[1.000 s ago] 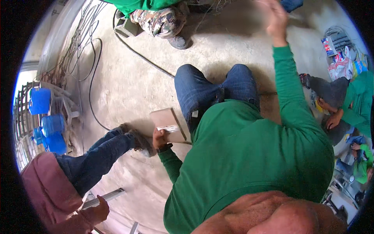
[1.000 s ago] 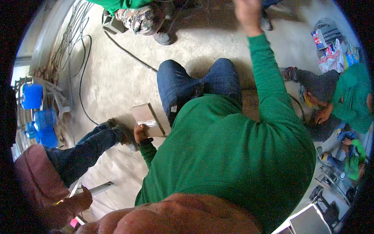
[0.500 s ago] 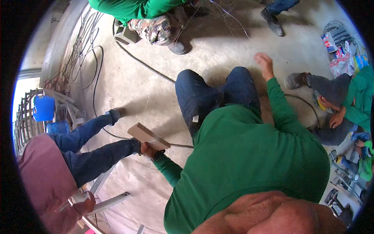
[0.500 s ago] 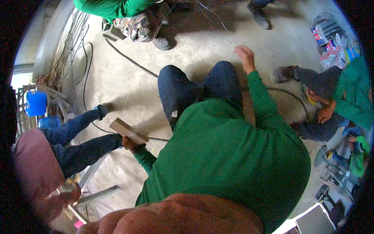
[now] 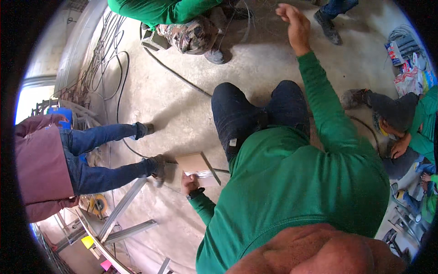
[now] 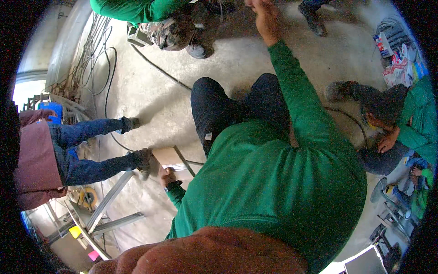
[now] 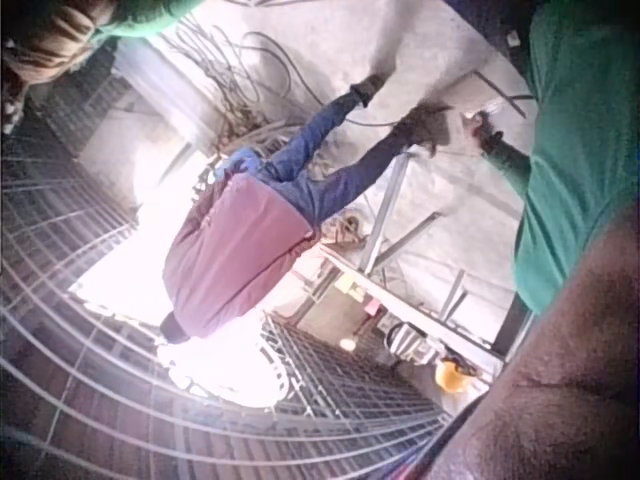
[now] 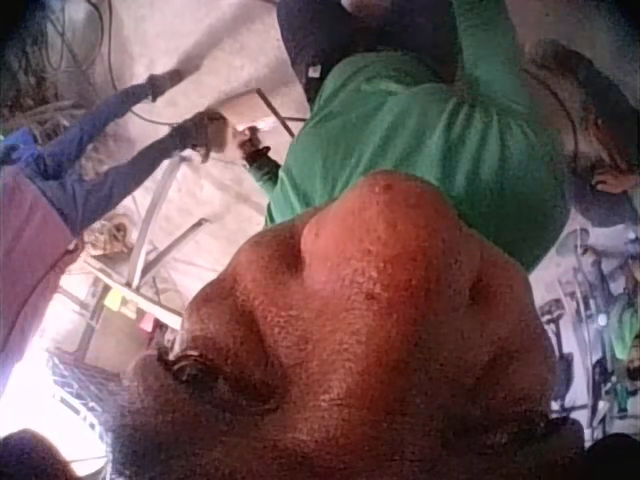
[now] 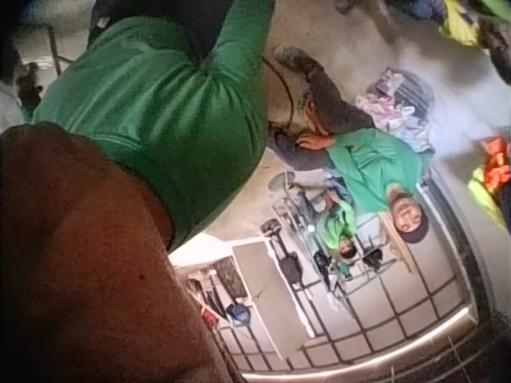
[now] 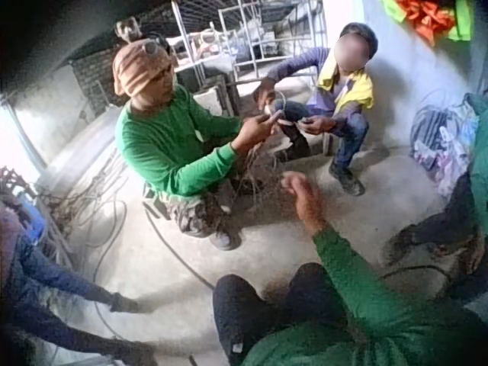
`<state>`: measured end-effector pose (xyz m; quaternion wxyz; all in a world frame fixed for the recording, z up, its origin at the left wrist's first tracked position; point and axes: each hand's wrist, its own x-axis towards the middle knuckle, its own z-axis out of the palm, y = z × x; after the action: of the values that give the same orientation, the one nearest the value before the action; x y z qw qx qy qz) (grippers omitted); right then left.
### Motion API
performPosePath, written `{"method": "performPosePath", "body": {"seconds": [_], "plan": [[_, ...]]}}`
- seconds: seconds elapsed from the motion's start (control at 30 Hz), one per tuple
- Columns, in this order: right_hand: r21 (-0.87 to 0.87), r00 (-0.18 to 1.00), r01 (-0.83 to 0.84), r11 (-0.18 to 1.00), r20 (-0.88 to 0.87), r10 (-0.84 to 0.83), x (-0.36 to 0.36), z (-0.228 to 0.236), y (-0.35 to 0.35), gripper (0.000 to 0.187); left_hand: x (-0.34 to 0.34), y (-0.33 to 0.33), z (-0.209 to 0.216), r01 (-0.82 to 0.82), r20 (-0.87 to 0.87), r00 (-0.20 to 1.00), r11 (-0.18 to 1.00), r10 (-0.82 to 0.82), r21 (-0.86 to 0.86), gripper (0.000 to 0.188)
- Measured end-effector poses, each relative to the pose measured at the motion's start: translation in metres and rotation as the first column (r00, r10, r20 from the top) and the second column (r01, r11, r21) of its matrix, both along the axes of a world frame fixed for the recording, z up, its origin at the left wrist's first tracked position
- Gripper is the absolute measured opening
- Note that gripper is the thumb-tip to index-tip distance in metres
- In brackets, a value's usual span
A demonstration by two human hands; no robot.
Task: The person kneels on the floor and handles a bundle of thin white wires, separating and organizing them by hand. They briefly pick up and inspect a small rectangular cardboard box before returning to the wires.
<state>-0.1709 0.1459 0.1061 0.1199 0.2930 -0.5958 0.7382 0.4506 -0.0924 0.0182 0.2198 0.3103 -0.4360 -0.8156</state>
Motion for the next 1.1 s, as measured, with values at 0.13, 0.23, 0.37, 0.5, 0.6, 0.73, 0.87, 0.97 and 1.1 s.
{"method": "performPosePath", "body": {"seconds": [0.13,0.23,0.37,0.5,0.6,0.73,0.87,0.97,1.1], "plan": [[0.187,0.967,0.211,0.959,-0.184,-0.177,-0.027,0.04,-0.07,0.028,0.002,0.008,0.002,0.086,0.095,0.991,0.989,-0.098,0.123,0.038],[0.584,0.973,0.206,0.785,-0.041,-0.225,-0.059,0.034,-0.098,0.034,0.003,0.005,-0.003,0.151,0.206,0.964,0.983,-0.17,0.105,0.033],[0.905,0.935,-0.08,0.419,0.213,-0.283,-0.112,0.007,-0.118,0.038,-0.036,-0.002,0.006,0.426,0.449,0.824,0.9,-0.345,-0.09,0.037],[0.666,0.878,-0.161,0.728,0.434,-0.203,-0.134,-0.048,-0.13,0.036,-0.056,-0.036,-0.056,0.535,0.609,0.718,0.826,-0.337,-0.175,0.039],[0.356,0.868,0.168,0.919,0.388,-0.309,-0.229,-0.103,-0.09,0.031,-0.135,-0.082,-0.097,0.65,0.605,0.7,0.69,-0.38,-0.318,0.027],[0.339,0.87,-0.274,0.9,0.486,0.081,-0.173,-0.101,-0.1,0.027,-0.133,-0.108,-0.179,0.643,0.655,0.654,0.734,-0.379,-0.218,0.021],[0.396,0.917,-0.197,0.897,0.399,0.025,-0.152,-0.062,-0.082,0.023,-0.201,-0.141,-0.266,0.915,0.871,0.393,0.22,-0.296,-0.338,0.026],[0.321,0.892,-0.221,0.921,0.448,0.057,-0.14,-0.067,-0.058,0.021,-0.28,-0.079,-0.278,0.781,0.796,0.502,0.572,-0.339,-0.249,0.033],[0.276,0.876,-0.207,0.939,0.479,0.053,-0.101,-0.047,-0.079,0.02,-0.288,-0.069,-0.289,0.733,0.762,0.544,0.64,-0.35,-0.23,0.034]]}}
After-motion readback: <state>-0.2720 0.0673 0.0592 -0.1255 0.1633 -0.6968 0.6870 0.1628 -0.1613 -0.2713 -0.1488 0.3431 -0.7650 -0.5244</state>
